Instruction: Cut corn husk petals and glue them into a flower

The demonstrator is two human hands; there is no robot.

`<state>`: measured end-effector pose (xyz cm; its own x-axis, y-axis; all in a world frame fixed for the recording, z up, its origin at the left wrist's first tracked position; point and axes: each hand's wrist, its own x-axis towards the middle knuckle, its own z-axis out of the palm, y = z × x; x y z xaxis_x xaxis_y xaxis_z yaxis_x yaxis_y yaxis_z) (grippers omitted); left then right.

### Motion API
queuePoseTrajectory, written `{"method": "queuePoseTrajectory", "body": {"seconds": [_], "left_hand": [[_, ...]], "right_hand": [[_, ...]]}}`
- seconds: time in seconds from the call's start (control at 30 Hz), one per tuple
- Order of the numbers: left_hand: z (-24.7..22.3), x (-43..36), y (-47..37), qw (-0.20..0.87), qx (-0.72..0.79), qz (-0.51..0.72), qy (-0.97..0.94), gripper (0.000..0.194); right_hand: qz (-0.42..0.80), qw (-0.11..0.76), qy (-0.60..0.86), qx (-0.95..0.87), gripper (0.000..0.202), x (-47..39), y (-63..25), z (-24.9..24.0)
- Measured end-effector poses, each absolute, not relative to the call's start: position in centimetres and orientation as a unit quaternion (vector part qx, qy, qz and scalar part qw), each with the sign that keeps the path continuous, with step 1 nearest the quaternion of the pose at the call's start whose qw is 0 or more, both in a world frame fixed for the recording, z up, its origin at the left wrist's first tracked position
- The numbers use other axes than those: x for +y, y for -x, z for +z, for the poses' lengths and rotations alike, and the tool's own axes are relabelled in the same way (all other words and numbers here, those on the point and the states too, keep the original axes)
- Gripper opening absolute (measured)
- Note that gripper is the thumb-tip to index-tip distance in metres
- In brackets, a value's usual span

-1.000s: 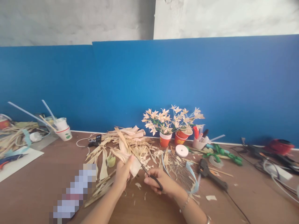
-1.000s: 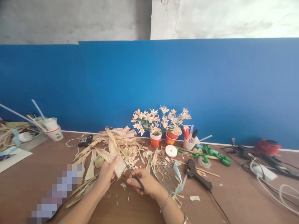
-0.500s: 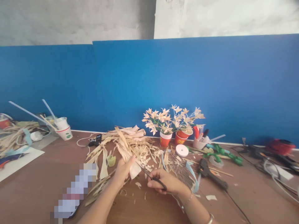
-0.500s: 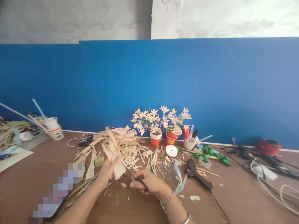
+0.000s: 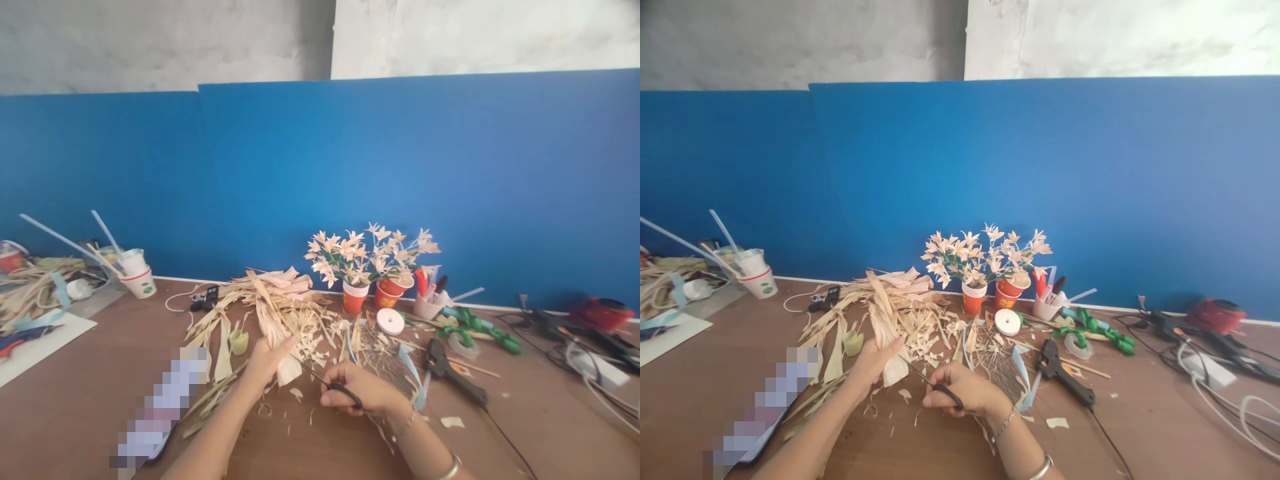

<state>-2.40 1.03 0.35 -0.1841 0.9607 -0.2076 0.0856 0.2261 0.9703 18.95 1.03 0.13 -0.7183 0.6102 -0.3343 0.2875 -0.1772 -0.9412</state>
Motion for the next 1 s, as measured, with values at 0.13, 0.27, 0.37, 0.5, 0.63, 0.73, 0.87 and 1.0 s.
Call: {"method": "queuePoseTrajectory", "body": {"seconds": [0.13,0.27,0.37,0.5,0.63,0.73,0.87,1.0], "left_hand": [[0.06,1.01,2.55,0.481,0.599,0.483,-0.419,0.035],[-0.28,1.11,2.62,0.482,0.592,0.493,-0.417,0.035],[-0.44,1.15,2.58,0.48,0.587,0.49,-0.43,0.036],[-0.4,1.12,2.56,0.476,0.589,0.484,-0.439,0.038],[-0.48,1.15,2.64,0.476,0.582,0.48,-0.453,0.04],[-0.5,1.13,2.66,0.474,0.579,0.48,-0.458,0.042],[-0.12,1.07,2.58,0.457,0.598,0.488,-0.442,0.04],[0.32,1.13,2.46,0.439,0.614,0.513,-0.41,0.04]], "right_hand": [[0.665,0.114,0.358,-0.645,0.028,1.05,-19.12,0.12],[0.658,0.109,0.364,-0.65,0.027,1.03,-19.2,0.28],[0.652,0.108,0.36,-0.658,0.028,0.99,-19.22,0.47],[0.641,0.108,0.355,-0.672,0.028,1.01,-19.3,0.57],[0.634,0.103,0.361,-0.676,0.027,1.08,-19.37,0.49],[0.636,0.103,0.362,-0.674,0.027,1.09,-19.35,0.46],[0.652,0.096,0.377,-0.651,0.027,1.08,-19.28,0.43],[0.685,0.091,0.367,-0.622,0.029,1.11,-19.24,0.33]]}}
